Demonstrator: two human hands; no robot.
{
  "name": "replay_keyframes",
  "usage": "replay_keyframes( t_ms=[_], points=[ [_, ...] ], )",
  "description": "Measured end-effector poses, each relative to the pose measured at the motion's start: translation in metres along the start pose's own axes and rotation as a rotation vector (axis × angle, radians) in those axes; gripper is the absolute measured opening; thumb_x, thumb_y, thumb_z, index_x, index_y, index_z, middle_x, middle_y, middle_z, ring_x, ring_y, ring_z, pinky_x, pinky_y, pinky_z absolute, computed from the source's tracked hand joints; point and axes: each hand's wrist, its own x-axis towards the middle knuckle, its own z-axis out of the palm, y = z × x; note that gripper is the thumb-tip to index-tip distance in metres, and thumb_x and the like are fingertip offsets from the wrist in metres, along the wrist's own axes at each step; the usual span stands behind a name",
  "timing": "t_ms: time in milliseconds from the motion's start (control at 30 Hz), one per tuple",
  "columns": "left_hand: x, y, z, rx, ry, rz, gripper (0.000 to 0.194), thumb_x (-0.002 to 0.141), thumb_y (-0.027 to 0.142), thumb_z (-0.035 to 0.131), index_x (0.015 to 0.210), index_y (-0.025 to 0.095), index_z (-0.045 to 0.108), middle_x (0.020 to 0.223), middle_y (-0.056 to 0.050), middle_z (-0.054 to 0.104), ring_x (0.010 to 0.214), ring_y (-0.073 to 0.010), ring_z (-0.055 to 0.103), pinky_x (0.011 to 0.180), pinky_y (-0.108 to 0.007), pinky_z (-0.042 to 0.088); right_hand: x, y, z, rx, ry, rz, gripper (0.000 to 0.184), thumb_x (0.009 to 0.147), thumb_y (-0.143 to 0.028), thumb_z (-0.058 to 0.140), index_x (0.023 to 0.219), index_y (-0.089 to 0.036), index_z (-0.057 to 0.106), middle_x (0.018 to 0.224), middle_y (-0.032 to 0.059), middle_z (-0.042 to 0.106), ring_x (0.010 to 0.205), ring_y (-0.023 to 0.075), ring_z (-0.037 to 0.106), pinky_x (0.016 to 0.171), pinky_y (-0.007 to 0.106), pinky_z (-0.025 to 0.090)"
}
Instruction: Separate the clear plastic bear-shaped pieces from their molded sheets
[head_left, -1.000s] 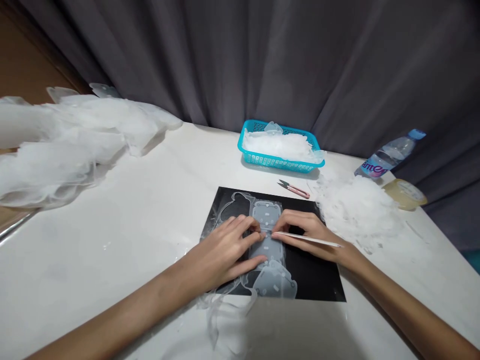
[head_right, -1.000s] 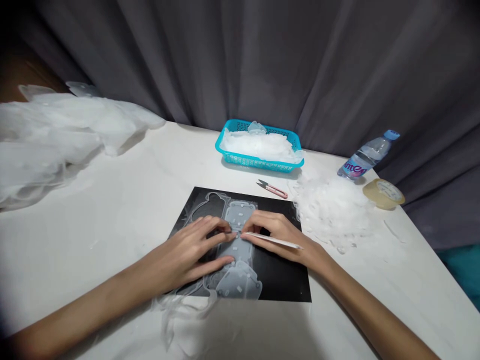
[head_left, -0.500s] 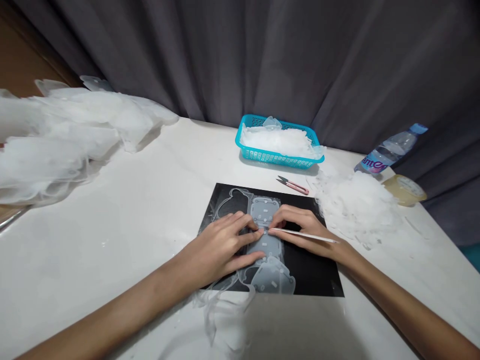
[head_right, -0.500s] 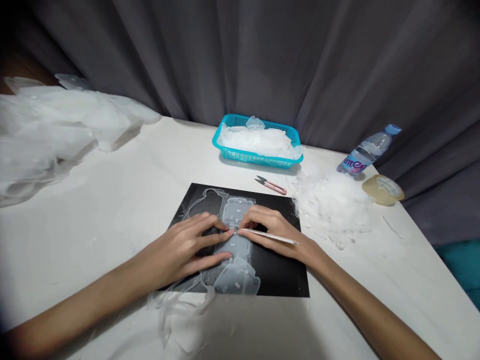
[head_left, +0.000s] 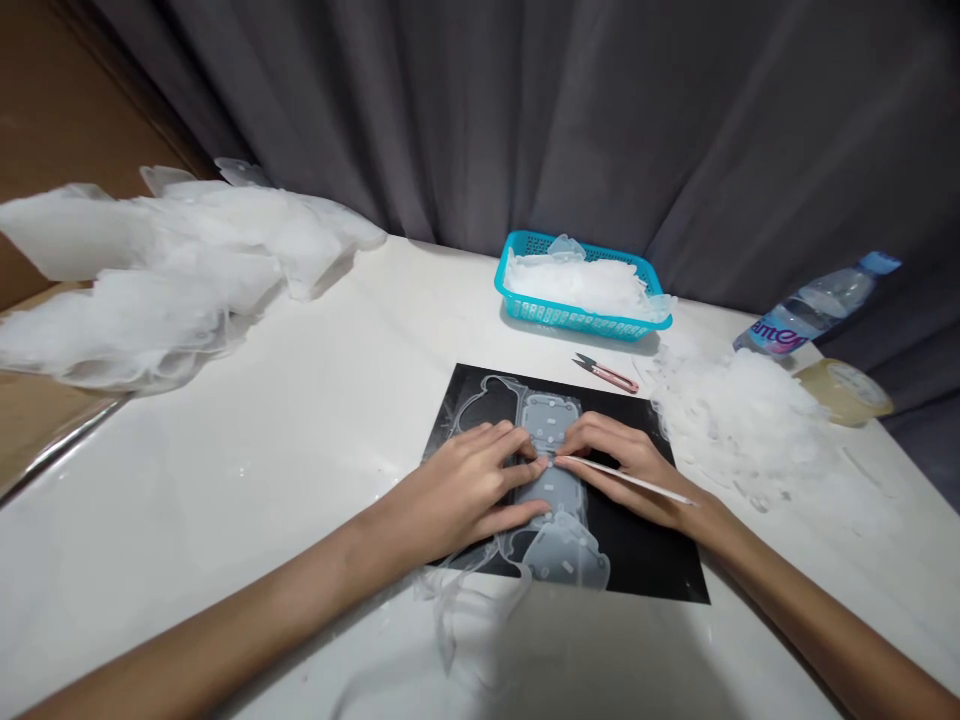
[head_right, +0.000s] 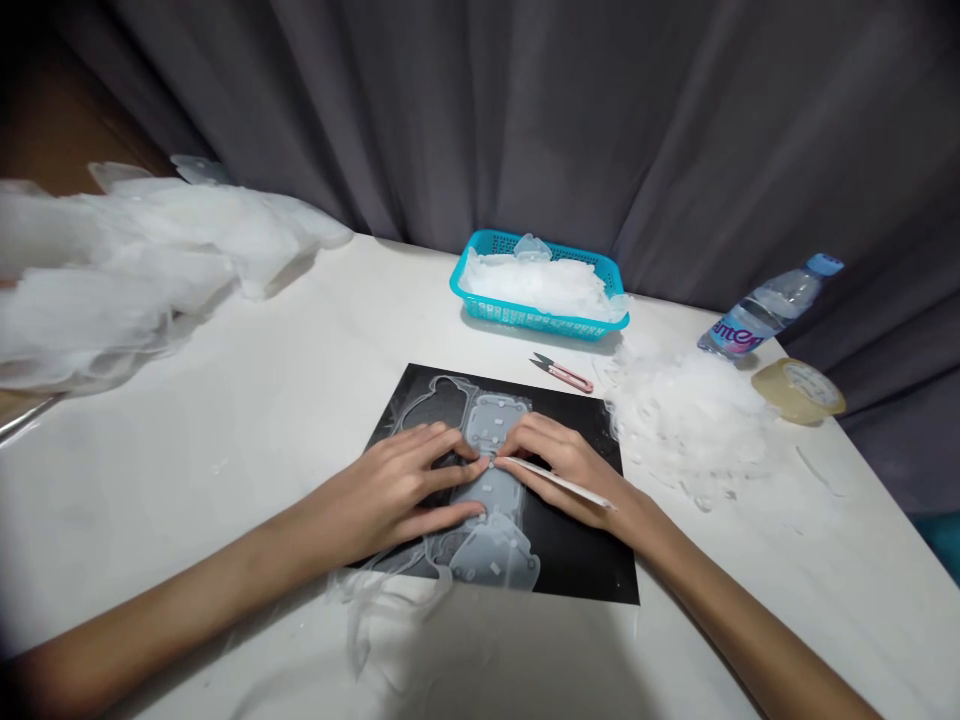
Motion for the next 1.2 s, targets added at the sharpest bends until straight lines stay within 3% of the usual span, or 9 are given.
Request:
replay_keyframes(
  t_ms=[167, 367, 533, 667, 800, 933, 1067, 1133, 1200],
  points=[
    [0.000, 0.000, 0.003, -0.017, 0.029, 0.004, 0.035, 0.105, 0.045, 0.056, 0.113, 0.018, 0.076, 0.105, -0.009, 0.067, 0.095, -0.0241, 0.068, 0.091, -0.039, 0.053, -0.001, 0.003, 0.005, -0.080, 0.030, -0.117, 0.007, 0.105, -0.020, 0.055, 0.102, -0.022, 0.061, 0.099, 0.0079, 0.065, 0.092, 0.0198, 0.063, 0.082, 0.034, 0.054],
    [0.000, -0.001, 0.004, -0.045, 0.019, -0.023, 0.035, 0.103, 0.045, 0.060, 0.114, 0.017, 0.077, 0.107, -0.009, 0.068, 0.097, -0.0244, 0.069, 0.094, -0.040, 0.053, -0.005, 0.001, -0.003, -0.181, -0.028, -0.149, 0.014, 0.106, -0.018, 0.050, 0.095, -0.022, 0.057, 0.094, 0.0086, 0.065, 0.082, 0.0193, 0.059, 0.075, 0.034, 0.053],
    [0.001, -0.001, 0.003, -0.051, 0.035, -0.013, 0.033, 0.104, 0.044, 0.059, 0.114, 0.017, 0.077, 0.106, -0.009, 0.068, 0.096, -0.0239, 0.069, 0.092, -0.039, 0.054, -0.005, 0.002, -0.001, -0.233, 0.009, -0.176, 0.014, 0.107, -0.019, 0.050, 0.095, -0.022, 0.057, 0.092, 0.0085, 0.065, 0.082, 0.0193, 0.060, 0.074, 0.034, 0.055],
    [0.001, -0.001, 0.001, -0.033, 0.033, -0.002, 0.033, 0.105, 0.043, 0.058, 0.116, 0.018, 0.076, 0.107, -0.009, 0.068, 0.098, -0.0248, 0.068, 0.092, -0.039, 0.054, 0.000, 0.002, 0.007, -0.299, 0.026, -0.215, 0.011, 0.107, -0.019, 0.049, 0.103, -0.021, 0.060, 0.094, 0.0086, 0.067, 0.086, 0.0200, 0.063, 0.078, 0.035, 0.058],
    [0.001, -0.001, 0.001, -0.005, 0.019, 0.011, 0.034, 0.105, 0.042, 0.058, 0.119, 0.017, 0.074, 0.108, -0.010, 0.066, 0.098, -0.0258, 0.067, 0.091, -0.040, 0.053, 0.003, -0.001, 0.008, -0.380, 0.057, -0.147, 0.019, 0.107, -0.023, 0.052, 0.124, -0.020, 0.058, 0.105, 0.0110, 0.068, 0.097, 0.0232, 0.066, 0.086, 0.039, 0.060],
    [0.002, -0.001, 0.001, 0.011, 0.006, 0.021, 0.035, 0.105, 0.041, 0.057, 0.119, 0.014, 0.074, 0.109, -0.012, 0.066, 0.100, -0.0265, 0.067, 0.093, -0.041, 0.053, 0.000, -0.003, 0.006, -0.484, -0.004, -0.170, 0.032, 0.107, -0.021, 0.047, 0.138, -0.017, 0.054, 0.113, 0.0143, 0.067, 0.102, 0.0251, 0.066, 0.091, 0.041, 0.061],
    [0.003, -0.001, 0.002, -0.012, 0.014, 0.016, 0.032, 0.105, 0.040, 0.059, 0.118, 0.015, 0.074, 0.106, -0.010, 0.066, 0.100, -0.0256, 0.067, 0.096, -0.041, 0.052, -0.001, -0.001, 0.009, -0.549, -0.059, -0.234, 0.034, 0.106, -0.014, 0.043, 0.138, -0.014, 0.055, 0.116, 0.0166, 0.067, 0.108, 0.0273, 0.064, 0.093, 0.043, 0.060],
    [0.004, 0.000, 0.003, -0.027, 0.000, 0.008, 0.030, 0.105, 0.039, 0.059, 0.117, 0.016, 0.073, 0.105, -0.009, 0.066, 0.099, -0.0250, 0.067, 0.096, -0.040, 0.052, 0.003, 0.005, 0.008, -0.512, -0.025, -0.234, 0.030, 0.106, -0.014, 0.044, 0.132, -0.013, 0.059, 0.115, 0.0169, 0.068, 0.107, 0.0274, 0.064, 0.092, 0.042, 0.059],
    [0.004, 0.000, 0.004, -0.031, -0.016, -0.001, 0.029, 0.105, 0.038, 0.058, 0.116, 0.016, 0.073, 0.105, -0.009, 0.066, 0.099, -0.0249, 0.067, 0.096, -0.041, 0.053, 0.010, 0.017, 0.001, -0.427, 0.112, -0.168, 0.024, 0.106, -0.016, 0.046, 0.122, -0.016, 0.064, 0.111, 0.0150, 0.070, 0.104, 0.0259, 0.065, 0.092, 0.042, 0.058]
  ],
)
